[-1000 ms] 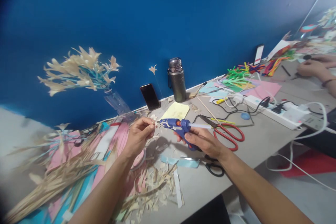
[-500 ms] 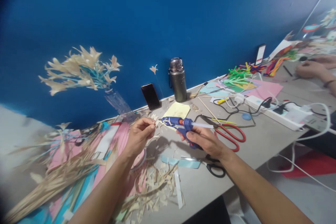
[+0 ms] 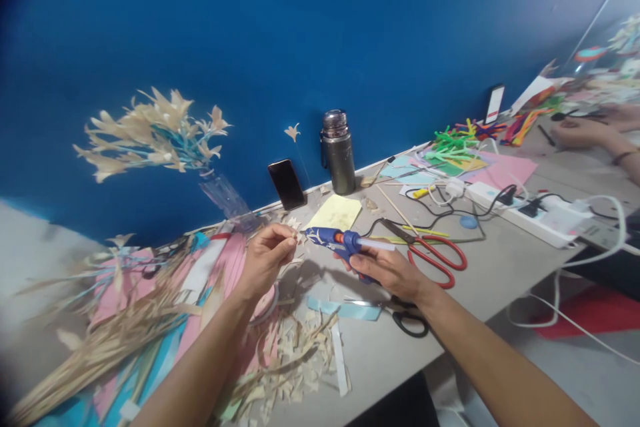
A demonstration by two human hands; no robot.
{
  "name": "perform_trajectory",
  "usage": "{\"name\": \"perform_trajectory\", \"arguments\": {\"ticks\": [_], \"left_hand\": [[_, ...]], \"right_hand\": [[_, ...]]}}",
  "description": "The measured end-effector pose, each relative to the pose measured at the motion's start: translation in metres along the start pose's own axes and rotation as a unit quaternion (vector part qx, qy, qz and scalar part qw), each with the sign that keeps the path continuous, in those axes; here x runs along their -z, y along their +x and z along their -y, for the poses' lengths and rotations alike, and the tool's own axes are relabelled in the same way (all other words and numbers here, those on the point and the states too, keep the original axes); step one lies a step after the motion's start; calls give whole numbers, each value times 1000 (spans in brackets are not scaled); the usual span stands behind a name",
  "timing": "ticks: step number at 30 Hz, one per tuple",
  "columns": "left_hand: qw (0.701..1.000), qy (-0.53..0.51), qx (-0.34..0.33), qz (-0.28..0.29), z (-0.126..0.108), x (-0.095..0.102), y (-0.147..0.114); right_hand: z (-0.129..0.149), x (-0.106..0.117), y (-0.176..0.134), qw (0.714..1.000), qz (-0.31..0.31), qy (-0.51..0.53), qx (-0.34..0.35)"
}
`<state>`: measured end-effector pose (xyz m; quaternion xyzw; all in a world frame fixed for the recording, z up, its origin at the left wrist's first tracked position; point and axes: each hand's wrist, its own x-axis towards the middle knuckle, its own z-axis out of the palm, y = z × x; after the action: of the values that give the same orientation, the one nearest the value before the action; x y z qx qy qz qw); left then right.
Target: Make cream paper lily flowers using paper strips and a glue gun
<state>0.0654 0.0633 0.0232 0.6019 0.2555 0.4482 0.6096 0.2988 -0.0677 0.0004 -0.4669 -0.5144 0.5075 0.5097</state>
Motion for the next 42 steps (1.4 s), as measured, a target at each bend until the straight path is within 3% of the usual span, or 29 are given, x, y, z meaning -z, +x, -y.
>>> {"name": "perform_trajectory", "arguments": {"ticks": [14,18,22,25,34,42], "left_hand": [[1000,15,1,-13,-1,-1,-1],[1000,14,2,-15,-1,-1,-1],[1000,11,-5,-7,-2,-1,-1],[1000,20,-9,-9,-4,-1,-1],[997,67,-18,-31,-8,-4,-2],[999,48,-13,-17,-7,-2,-2]], "right_hand": [[4,5,-4,999,-3,-39,32],[10,2,-1,990,13,-115,79],[13,-3,11,967,-24,-234,96],[15,-4,17,950,-19,-292,106],[46,-12,1,965,8,-215,149],[30,-11,9,973,10,-195,121]]}}
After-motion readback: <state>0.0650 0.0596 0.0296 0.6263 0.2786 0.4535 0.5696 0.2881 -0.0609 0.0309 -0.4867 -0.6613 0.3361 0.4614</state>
